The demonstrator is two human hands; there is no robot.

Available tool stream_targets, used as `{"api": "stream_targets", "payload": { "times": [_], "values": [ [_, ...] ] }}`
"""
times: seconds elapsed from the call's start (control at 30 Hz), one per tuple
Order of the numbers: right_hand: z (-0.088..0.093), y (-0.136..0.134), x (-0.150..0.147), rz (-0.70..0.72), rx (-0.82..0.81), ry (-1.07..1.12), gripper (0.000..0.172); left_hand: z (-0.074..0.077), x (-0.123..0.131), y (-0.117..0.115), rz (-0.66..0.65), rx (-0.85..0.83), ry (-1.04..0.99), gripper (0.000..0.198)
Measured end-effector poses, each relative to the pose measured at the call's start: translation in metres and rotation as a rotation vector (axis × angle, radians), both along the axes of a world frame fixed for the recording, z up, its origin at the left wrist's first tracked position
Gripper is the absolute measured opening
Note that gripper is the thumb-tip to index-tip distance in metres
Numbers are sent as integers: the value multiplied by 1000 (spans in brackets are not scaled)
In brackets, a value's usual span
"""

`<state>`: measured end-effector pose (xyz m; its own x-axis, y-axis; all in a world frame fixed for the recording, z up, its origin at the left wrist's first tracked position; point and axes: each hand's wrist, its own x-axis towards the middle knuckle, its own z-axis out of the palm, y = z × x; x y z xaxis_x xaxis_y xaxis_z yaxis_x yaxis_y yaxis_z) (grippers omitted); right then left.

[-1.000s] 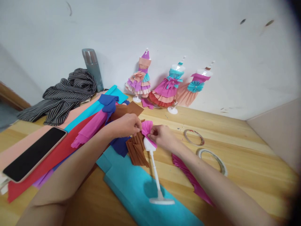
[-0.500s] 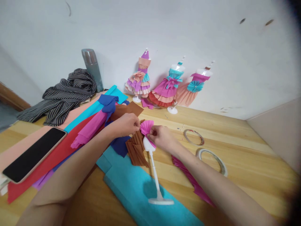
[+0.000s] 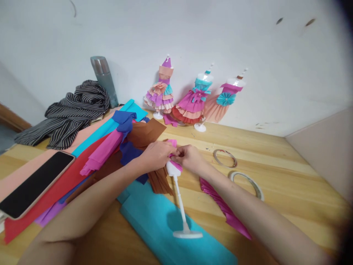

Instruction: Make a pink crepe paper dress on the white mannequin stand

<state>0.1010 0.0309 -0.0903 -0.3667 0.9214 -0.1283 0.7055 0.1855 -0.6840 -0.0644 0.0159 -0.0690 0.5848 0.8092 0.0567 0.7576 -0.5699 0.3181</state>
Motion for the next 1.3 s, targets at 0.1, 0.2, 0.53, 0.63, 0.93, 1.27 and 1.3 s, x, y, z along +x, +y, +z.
{"api": "stream_targets", "payload": {
  "times": [0.1,0.2,0.53,0.63,0.93,1.27,1.3],
  "values": [
    [0,0,1,-16,-34,53,20,1,1,0,-19,3,63,23],
    [3,-1,2,-5,-93,107,20,1,1,2,-30,-4,89,21],
    [28,-8,24,-23,-232,232,17,0,2,0,-138,128,233,21],
    [37,-14,45,-85,-182,227,19,3,4,-2,-192,189,315,23],
    [52,-43,112,-226,-7,180,30,21,6,-2,-332,287,402,15],
    [32,-64,141,-136,-29,-66,11,20,77,46,-528,280,439,21],
    [31,-67,142,-126,-25,-98,10,16,81,52,-523,278,437,22]
  ]
}}
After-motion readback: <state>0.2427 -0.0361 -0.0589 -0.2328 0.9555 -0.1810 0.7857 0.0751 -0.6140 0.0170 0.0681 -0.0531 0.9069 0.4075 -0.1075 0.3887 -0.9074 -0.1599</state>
